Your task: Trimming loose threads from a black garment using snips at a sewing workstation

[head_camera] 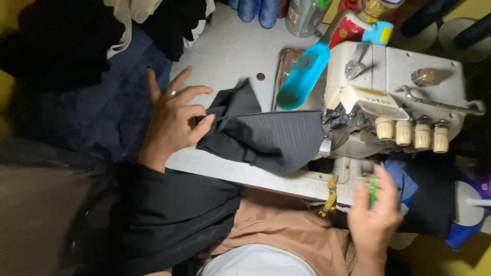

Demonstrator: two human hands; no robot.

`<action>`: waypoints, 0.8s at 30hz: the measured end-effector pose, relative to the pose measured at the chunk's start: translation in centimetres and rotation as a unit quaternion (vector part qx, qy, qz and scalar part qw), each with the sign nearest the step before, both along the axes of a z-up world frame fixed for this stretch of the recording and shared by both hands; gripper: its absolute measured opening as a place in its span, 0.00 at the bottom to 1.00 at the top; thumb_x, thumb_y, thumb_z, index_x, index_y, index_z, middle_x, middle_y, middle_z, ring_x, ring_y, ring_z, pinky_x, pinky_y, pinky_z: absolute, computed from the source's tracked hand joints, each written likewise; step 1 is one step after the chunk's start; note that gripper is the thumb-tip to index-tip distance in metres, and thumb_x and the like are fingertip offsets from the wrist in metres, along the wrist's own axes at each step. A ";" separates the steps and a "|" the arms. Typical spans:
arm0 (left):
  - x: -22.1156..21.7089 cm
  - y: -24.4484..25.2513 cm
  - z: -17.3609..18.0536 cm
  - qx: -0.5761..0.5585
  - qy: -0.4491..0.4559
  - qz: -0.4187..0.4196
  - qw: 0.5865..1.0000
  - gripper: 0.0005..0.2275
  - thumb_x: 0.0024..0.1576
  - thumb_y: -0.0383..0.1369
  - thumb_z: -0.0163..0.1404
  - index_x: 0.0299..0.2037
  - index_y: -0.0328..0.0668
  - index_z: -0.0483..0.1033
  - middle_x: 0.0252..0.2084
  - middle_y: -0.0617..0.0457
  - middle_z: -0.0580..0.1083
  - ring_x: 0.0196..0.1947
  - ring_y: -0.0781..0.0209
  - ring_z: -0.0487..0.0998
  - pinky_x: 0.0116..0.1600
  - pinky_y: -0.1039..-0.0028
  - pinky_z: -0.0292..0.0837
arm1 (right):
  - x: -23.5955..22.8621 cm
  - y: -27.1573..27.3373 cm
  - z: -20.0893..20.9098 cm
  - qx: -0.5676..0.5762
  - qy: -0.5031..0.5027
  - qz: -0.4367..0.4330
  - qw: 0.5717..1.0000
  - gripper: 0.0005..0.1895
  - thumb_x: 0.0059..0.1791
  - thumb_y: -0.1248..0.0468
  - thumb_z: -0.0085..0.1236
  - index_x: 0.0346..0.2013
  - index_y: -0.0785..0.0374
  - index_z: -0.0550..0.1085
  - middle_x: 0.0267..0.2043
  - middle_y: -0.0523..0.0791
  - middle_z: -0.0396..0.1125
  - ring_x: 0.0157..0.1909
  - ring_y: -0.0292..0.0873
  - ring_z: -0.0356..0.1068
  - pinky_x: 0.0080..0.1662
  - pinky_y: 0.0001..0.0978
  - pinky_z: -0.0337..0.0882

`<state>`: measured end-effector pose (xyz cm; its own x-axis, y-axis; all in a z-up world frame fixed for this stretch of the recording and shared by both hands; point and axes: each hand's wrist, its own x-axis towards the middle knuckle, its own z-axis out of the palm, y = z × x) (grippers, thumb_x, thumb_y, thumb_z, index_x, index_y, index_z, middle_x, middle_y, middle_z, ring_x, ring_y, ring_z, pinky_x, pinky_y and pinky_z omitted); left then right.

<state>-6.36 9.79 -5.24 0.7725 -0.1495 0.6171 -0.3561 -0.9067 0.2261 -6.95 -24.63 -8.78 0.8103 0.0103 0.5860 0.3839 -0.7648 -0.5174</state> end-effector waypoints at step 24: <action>-3.8 -9.4 0.3 -0.163 -0.095 -0.045 0.981 0.03 0.49 0.25 0.47 0.29 0.39 0.65 0.28 0.53 0.67 0.31 0.55 0.67 0.43 0.67 0.59 | 0.1 1.2 0.5 -0.024 0.065 0.181 0.981 0.14 0.45 0.70 0.43 0.45 0.67 0.66 0.35 0.45 0.67 0.36 0.39 0.67 0.44 0.28 0.64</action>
